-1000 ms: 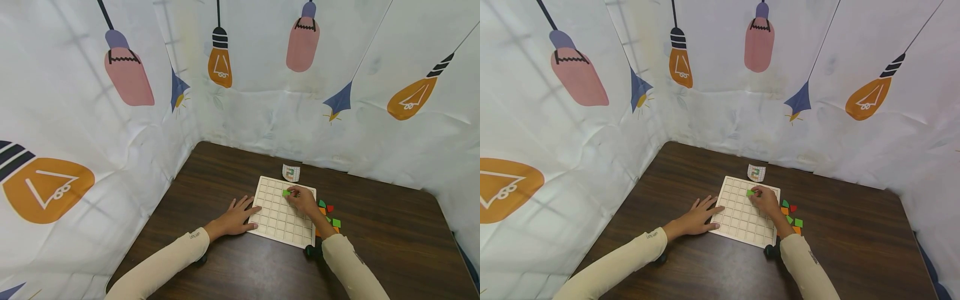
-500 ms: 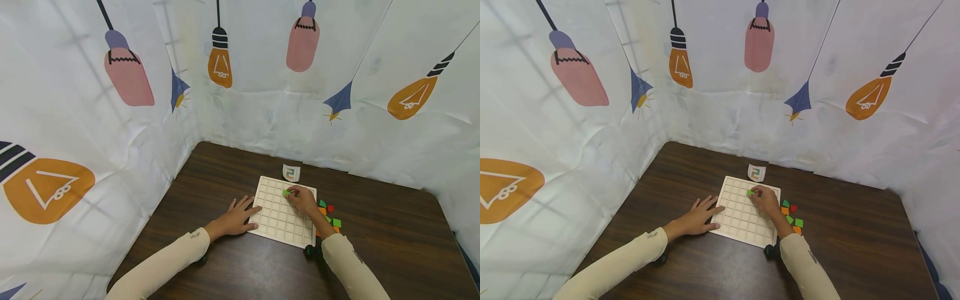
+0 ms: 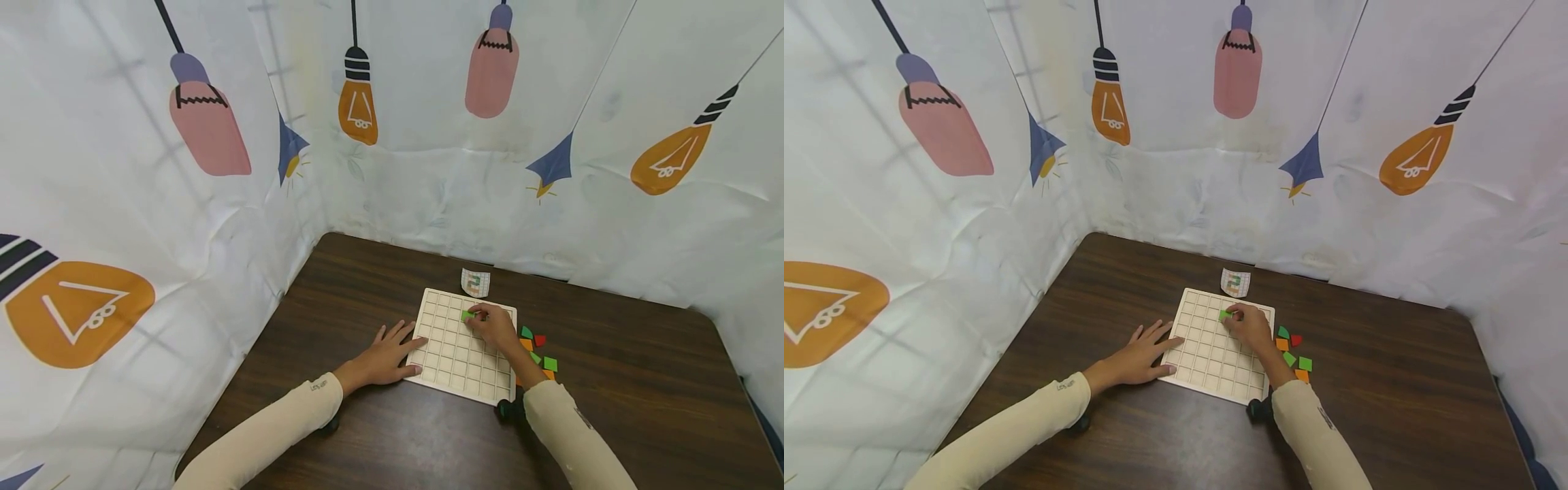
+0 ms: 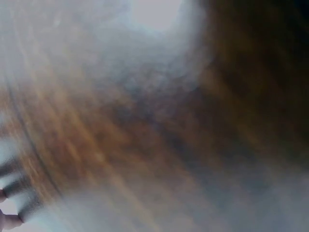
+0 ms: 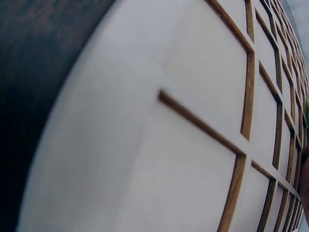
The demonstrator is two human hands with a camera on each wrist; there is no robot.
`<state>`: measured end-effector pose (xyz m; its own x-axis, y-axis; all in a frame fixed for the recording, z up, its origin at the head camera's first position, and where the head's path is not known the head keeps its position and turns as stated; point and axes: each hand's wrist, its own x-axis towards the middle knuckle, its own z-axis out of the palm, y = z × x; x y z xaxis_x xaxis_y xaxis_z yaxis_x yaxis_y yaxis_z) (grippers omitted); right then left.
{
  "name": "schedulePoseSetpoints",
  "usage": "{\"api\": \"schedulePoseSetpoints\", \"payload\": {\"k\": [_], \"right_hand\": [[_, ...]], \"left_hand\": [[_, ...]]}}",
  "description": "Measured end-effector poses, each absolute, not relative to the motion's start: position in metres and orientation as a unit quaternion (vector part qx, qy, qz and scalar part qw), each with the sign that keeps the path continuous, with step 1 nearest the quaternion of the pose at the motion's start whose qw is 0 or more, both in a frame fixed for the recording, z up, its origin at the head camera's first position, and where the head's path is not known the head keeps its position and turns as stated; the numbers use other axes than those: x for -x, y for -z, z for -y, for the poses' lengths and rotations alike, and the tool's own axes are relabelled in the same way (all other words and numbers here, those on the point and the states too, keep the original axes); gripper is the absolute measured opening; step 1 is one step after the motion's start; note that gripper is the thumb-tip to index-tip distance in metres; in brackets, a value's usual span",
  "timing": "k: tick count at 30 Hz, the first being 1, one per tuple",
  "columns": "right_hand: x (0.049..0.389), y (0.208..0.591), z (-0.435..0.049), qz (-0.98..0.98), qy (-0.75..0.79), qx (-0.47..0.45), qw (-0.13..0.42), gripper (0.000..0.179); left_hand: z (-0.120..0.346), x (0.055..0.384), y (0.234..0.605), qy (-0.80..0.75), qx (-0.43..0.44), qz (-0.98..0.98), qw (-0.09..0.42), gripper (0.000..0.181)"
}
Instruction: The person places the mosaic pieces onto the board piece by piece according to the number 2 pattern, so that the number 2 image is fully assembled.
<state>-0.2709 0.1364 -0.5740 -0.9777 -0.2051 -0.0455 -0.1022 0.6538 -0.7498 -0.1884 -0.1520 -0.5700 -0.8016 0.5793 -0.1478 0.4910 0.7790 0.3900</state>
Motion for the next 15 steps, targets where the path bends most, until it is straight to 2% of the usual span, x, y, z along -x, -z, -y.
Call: {"api": "schedulePoseSetpoints", "payload": {"k": [15], "right_hand": [[0.26, 0.558, -0.15, -0.885, 0.447, 0.114, 0.061, 0.03]], "left_hand": [[0.152, 0.189, 0.571, -0.17, -0.285, -0.934, 0.132, 0.067]]}}
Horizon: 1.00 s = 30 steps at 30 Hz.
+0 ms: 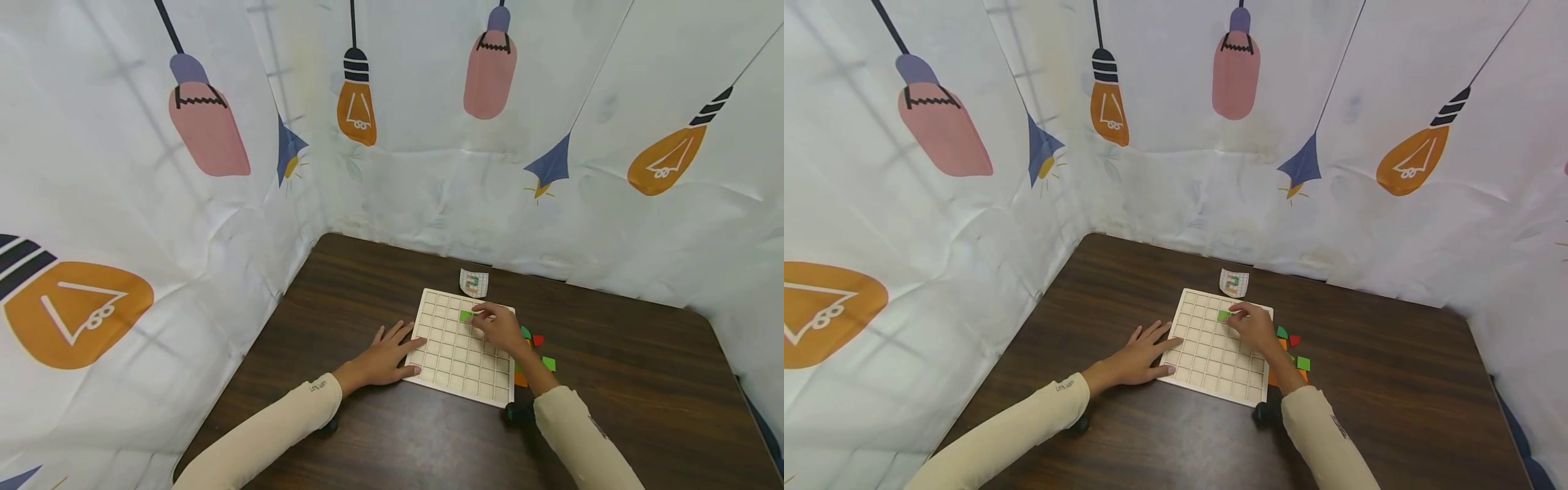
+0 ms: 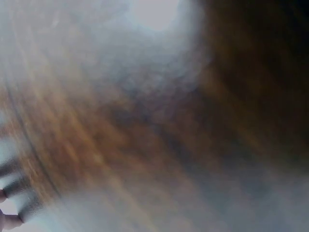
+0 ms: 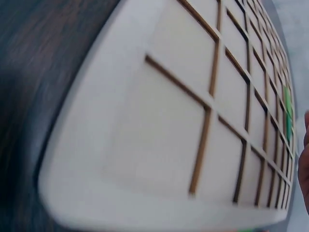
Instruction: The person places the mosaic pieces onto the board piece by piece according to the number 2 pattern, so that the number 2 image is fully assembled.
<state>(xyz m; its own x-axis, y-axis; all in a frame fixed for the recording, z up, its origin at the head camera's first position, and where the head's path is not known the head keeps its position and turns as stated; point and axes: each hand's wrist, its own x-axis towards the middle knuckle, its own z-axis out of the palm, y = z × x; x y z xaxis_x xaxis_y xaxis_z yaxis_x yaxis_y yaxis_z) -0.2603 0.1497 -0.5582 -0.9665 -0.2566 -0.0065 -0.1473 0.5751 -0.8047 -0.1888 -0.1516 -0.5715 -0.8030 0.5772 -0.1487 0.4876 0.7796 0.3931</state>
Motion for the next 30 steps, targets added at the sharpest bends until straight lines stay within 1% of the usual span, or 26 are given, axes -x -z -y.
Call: {"api": "schedulePoseSetpoints", "payload": {"k": [7, 16, 27, 30], "right_hand": [[0.254, 0.554, -0.178, -0.876, 0.459, 0.126, 0.076, 0.028], [0.236, 0.55, -0.219, -0.87, 0.467, 0.108, 0.116, 0.036], [0.215, 0.552, -0.257, -0.882, 0.449, 0.111, 0.089, 0.032], [0.207, 0.554, -0.267, -0.882, 0.446, 0.12, 0.09, 0.031]], "left_hand": [[0.152, 0.189, 0.571, -0.168, -0.282, -0.935, 0.133, 0.067], [0.152, 0.189, 0.573, -0.171, -0.284, -0.934, 0.131, 0.067], [0.152, 0.188, 0.573, -0.177, -0.285, -0.933, 0.132, 0.066], [0.151, 0.188, 0.572, -0.175, -0.283, -0.933, 0.134, 0.066]]}}
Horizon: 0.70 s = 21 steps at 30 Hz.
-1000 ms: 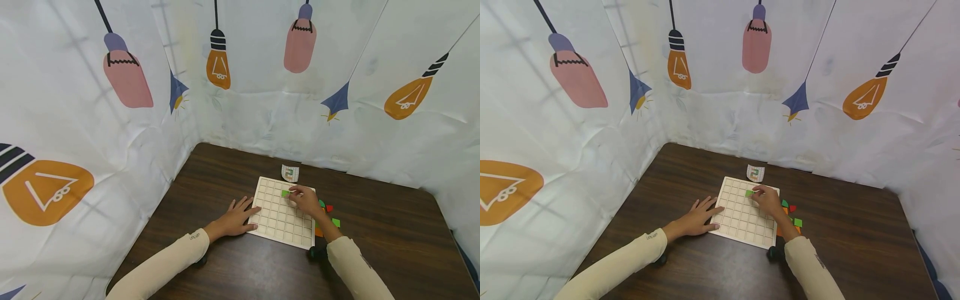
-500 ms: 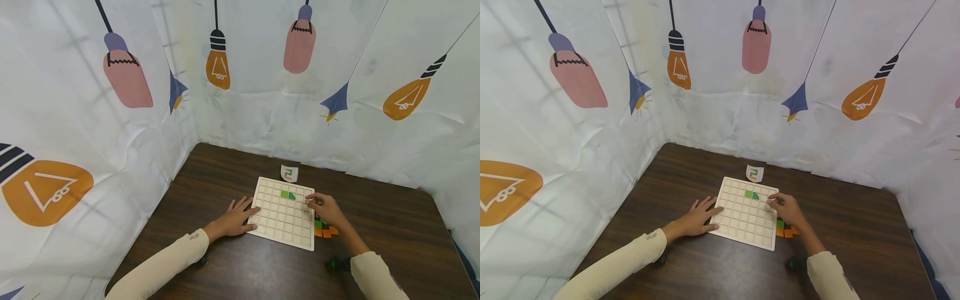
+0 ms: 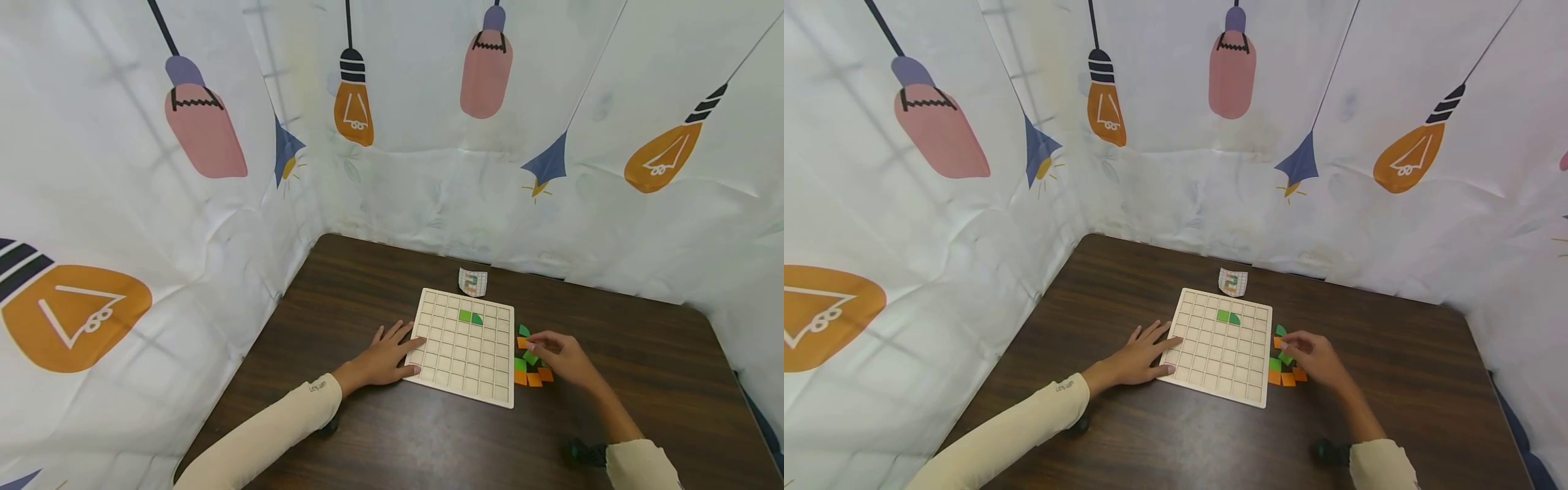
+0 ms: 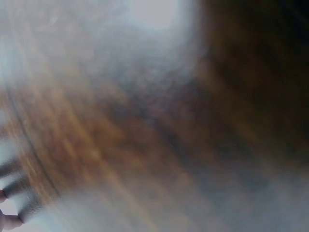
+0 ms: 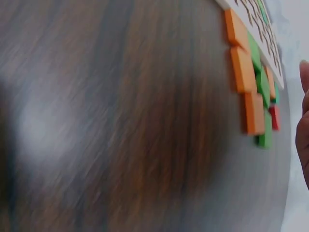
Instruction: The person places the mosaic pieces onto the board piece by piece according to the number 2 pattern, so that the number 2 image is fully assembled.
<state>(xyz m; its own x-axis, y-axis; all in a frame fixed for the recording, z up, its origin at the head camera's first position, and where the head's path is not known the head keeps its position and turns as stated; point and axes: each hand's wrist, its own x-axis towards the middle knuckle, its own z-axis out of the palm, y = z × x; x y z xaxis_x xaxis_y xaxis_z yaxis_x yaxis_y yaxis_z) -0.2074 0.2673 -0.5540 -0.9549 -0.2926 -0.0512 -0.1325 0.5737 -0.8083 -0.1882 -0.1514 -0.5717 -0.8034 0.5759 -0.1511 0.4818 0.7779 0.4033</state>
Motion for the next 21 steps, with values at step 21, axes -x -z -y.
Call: {"api": "schedulePoseSetpoints", "payload": {"k": [21], "right_hand": [[0.173, 0.573, -0.31, -0.902, 0.4, 0.132, 0.091, 0.028]], "left_hand": [[0.151, 0.188, 0.573, -0.169, -0.283, -0.935, 0.131, 0.067]]}}
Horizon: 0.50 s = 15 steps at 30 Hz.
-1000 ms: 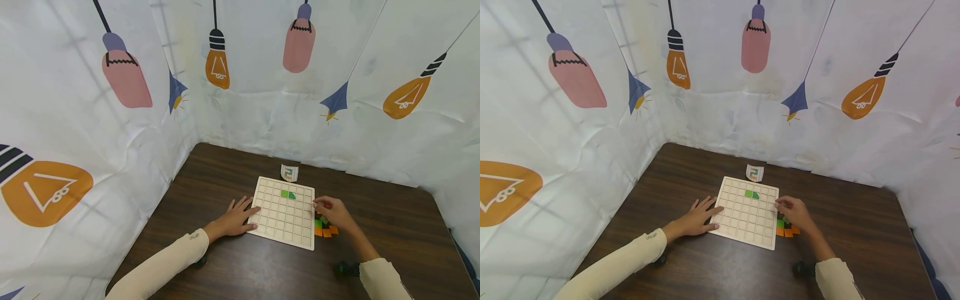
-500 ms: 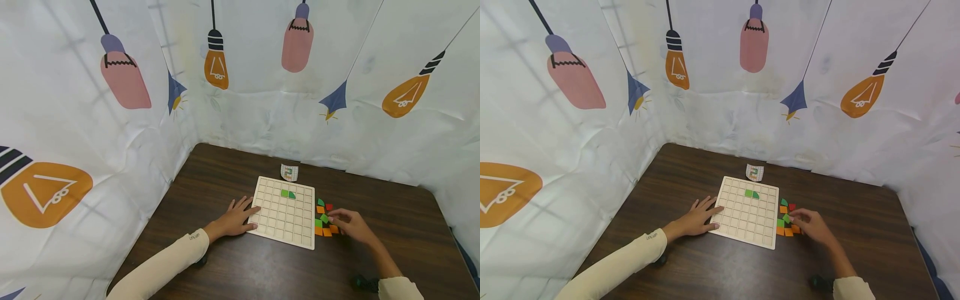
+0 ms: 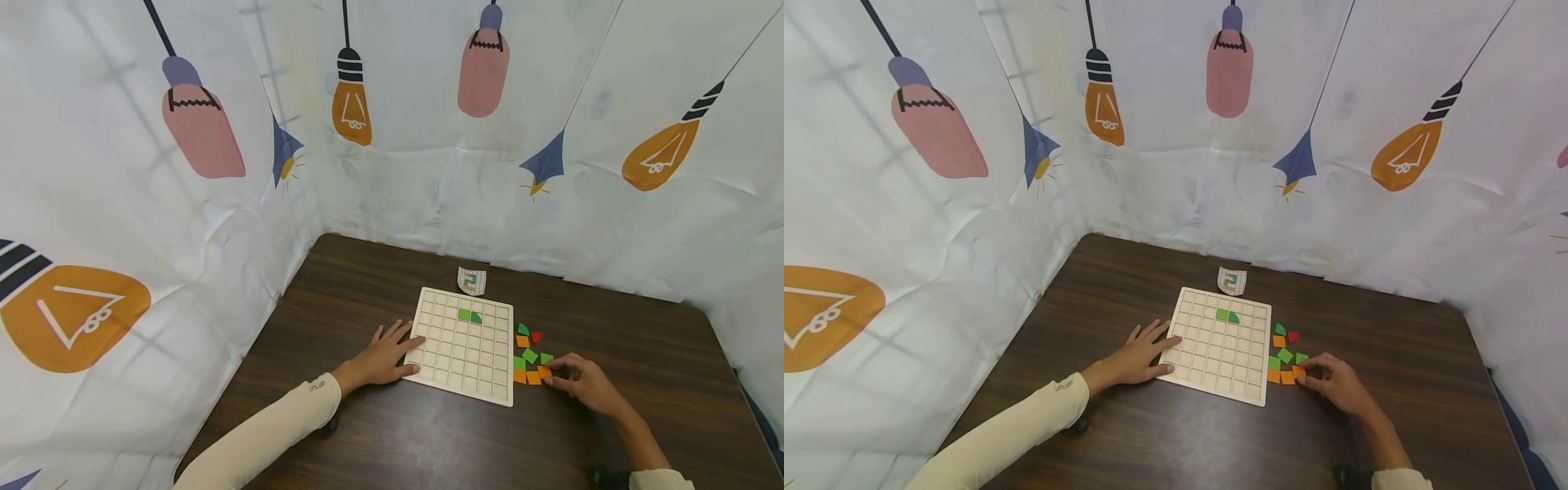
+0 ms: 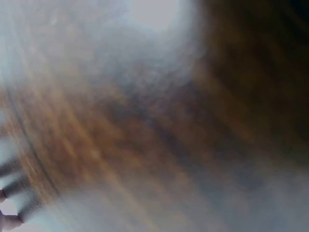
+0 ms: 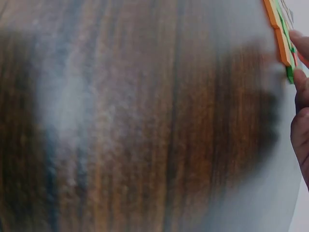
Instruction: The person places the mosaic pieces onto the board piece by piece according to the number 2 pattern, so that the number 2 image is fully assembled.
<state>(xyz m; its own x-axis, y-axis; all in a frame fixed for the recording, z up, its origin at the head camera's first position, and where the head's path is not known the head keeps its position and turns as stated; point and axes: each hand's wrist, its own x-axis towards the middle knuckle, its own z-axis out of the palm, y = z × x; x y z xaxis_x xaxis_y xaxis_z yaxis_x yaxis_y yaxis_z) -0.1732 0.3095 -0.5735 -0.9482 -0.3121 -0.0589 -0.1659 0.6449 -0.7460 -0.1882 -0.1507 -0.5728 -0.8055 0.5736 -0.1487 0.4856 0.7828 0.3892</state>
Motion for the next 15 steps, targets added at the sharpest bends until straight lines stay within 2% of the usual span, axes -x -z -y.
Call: {"api": "schedulePoseSetpoints", "payload": {"k": [8, 15], "right_hand": [[0.1724, 0.577, -0.3067, -0.92, 0.364, 0.128, 0.07, 0.028], [0.1725, 0.5768, -0.3038, -0.928, 0.345, 0.122, 0.072, 0.038]], "left_hand": [[0.1513, 0.1883, 0.5727, -0.166, -0.285, -0.936, 0.125, 0.066], [0.1508, 0.1883, 0.5716, -0.168, -0.285, -0.935, 0.127, 0.066]]}}
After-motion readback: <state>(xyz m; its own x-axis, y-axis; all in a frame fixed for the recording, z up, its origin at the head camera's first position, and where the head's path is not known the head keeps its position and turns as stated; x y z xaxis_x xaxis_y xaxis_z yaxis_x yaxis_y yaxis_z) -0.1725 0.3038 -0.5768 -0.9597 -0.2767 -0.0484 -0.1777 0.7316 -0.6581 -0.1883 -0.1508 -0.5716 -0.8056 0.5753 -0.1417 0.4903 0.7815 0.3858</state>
